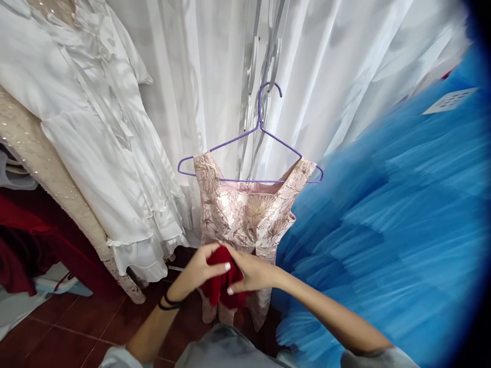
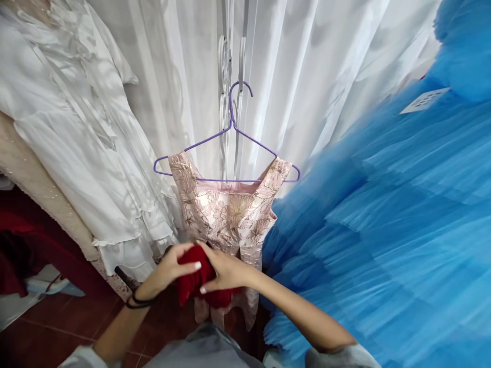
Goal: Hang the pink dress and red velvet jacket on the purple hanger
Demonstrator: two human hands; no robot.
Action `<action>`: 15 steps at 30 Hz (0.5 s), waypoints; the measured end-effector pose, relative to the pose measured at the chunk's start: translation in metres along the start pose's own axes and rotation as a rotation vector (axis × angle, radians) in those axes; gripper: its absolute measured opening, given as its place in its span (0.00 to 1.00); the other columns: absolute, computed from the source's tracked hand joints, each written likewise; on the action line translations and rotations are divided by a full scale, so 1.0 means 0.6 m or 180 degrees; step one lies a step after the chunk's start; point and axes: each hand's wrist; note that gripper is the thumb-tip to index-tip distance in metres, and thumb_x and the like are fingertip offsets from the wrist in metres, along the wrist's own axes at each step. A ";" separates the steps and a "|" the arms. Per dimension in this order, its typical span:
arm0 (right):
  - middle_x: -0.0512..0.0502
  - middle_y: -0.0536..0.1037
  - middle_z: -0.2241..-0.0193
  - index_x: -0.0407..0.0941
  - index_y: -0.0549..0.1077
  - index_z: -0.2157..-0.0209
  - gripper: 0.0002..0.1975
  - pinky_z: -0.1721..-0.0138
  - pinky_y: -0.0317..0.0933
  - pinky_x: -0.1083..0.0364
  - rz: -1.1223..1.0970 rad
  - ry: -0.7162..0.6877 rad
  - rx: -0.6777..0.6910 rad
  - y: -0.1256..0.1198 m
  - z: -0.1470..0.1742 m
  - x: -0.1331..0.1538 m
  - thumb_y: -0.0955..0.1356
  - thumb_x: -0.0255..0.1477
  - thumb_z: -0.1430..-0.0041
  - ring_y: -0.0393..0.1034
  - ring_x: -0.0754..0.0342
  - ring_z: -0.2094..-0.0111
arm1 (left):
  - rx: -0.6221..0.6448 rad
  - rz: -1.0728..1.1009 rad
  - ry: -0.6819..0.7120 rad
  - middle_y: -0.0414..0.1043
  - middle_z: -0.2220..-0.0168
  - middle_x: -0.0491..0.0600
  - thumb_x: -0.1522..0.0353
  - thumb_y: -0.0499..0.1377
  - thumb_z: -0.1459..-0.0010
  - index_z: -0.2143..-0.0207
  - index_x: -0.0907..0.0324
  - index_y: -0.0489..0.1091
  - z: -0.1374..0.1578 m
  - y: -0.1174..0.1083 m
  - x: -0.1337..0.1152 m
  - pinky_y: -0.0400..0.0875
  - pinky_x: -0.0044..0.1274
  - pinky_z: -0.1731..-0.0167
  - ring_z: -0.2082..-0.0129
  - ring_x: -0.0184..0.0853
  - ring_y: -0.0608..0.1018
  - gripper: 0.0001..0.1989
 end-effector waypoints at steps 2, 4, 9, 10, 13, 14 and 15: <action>0.35 0.74 0.45 0.43 0.63 0.38 0.30 0.45 0.67 0.44 -0.0169 -0.0413 -0.0738 -0.030 -0.032 0.025 0.67 0.28 0.43 0.72 0.43 0.46 | -0.0216 0.0101 0.0209 0.78 0.65 0.50 0.59 0.70 0.49 0.59 0.63 0.74 -0.014 -0.025 -0.050 0.73 0.23 0.66 0.67 0.34 0.78 0.20; 0.39 0.77 0.50 0.43 0.69 0.45 0.23 0.45 0.67 0.43 -0.0269 -0.0650 -0.1481 -0.087 -0.064 0.047 0.63 0.24 0.44 0.73 0.45 0.50 | -0.0449 0.0263 0.0621 0.78 0.58 0.53 0.56 0.68 0.47 0.49 0.61 0.70 -0.014 -0.034 -0.097 0.75 0.25 0.61 0.61 0.38 0.80 0.28; 0.44 0.78 0.56 0.43 0.72 0.57 0.15 0.45 0.67 0.46 -0.0986 -0.1223 -0.2435 -0.231 -0.121 0.087 0.63 0.23 0.48 0.73 0.50 0.53 | -0.1446 -0.1077 0.1284 0.57 0.33 0.58 0.58 0.72 0.54 0.32 0.53 0.49 -0.027 -0.022 -0.141 0.62 0.39 0.35 0.34 0.48 0.65 0.52; 0.45 0.79 0.57 0.43 0.72 0.59 0.14 0.45 0.68 0.47 -0.1069 -0.1255 -0.2418 -0.246 -0.125 0.094 0.63 0.24 0.48 0.73 0.51 0.54 | -0.1552 -0.1411 0.1255 0.58 0.34 0.59 0.59 0.72 0.54 0.32 0.54 0.50 -0.033 -0.019 -0.138 0.61 0.40 0.35 0.34 0.49 0.65 0.51; 0.47 0.79 0.60 0.44 0.74 0.61 0.12 0.48 0.70 0.47 -0.1144 -0.1265 -0.2210 -0.264 -0.118 0.110 0.64 0.25 0.48 0.73 0.51 0.54 | -0.1614 -0.1863 0.1267 0.65 0.39 0.60 0.60 0.69 0.49 0.35 0.59 0.56 -0.046 -0.020 -0.119 0.62 0.43 0.36 0.37 0.50 0.69 0.43; 0.47 0.79 0.60 0.45 0.74 0.61 0.12 0.49 0.71 0.48 -0.1124 -0.1276 -0.2179 -0.268 -0.111 0.112 0.65 0.25 0.48 0.74 0.51 0.55 | -0.1626 -0.1867 0.1274 0.66 0.39 0.61 0.59 0.69 0.49 0.35 0.60 0.56 -0.050 -0.024 -0.110 0.62 0.43 0.36 0.38 0.51 0.69 0.43; 0.48 0.79 0.61 0.45 0.74 0.60 0.12 0.51 0.71 0.48 -0.1104 -0.1292 -0.2186 -0.274 -0.102 0.110 0.65 0.25 0.48 0.74 0.51 0.55 | -0.1569 -0.1825 0.1242 0.66 0.39 0.61 0.57 0.69 0.49 0.35 0.60 0.56 -0.053 -0.029 -0.102 0.62 0.43 0.36 0.37 0.51 0.69 0.44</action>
Point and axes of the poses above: each hand's wrist, its own z-axis away from the middle knuckle, its own y-axis out of the palm, x = y × z
